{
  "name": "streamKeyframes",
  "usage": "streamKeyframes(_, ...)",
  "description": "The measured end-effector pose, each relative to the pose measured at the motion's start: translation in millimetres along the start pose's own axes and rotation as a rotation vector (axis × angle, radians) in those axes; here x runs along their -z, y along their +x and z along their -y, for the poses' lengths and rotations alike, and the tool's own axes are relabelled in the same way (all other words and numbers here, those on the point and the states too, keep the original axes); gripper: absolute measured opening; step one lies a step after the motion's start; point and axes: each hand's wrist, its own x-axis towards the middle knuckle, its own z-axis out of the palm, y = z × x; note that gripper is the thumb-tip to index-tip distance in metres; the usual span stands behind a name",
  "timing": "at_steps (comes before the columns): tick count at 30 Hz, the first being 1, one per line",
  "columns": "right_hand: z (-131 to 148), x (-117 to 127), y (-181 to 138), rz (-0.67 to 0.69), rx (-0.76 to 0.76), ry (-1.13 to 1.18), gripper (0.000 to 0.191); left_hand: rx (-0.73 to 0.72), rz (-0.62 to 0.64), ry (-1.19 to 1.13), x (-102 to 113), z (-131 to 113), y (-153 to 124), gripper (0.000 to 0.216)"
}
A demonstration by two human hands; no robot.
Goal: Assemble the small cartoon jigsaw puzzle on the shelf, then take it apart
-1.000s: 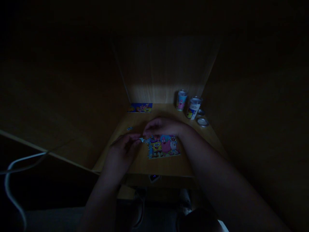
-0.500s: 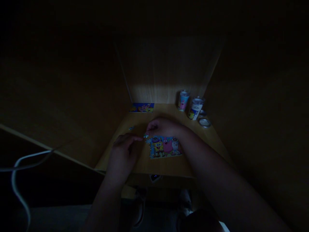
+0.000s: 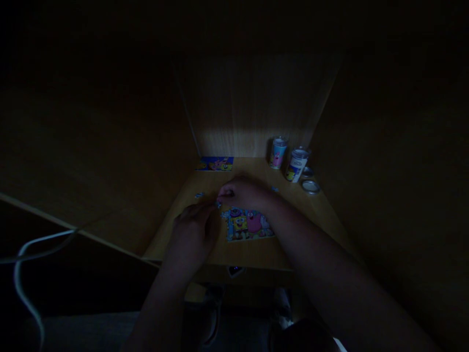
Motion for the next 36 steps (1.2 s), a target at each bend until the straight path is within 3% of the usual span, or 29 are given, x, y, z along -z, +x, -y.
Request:
streamKeyframes(10,-18,32,-12,-0.384,-0.135,-0.236,0.048,0.071,-0.064,0.046,-1,3,0,0.033)
streamKeyframes(14,-31,36,-14,-0.482,-0.2,-0.228,0.05,0.098,-0.073,0.135,1,16,3,0.052)
streamKeyframes(17,-37,37,-14,-0.495,-0.22,-0.233,0.051,0.081,-0.042,0.134,1,23,4,0.057)
streamKeyframes(28,-41,40,-15,-0.516,-0.262,-0.226,0.049,0.129,-0.046,0.044,8,29,8,0.023)
streamKeyframes(36,-45,40,-14,-0.491,-0.24,-0.189,0.043,0.203,-0.127,0.136,5,31,4,0.021)
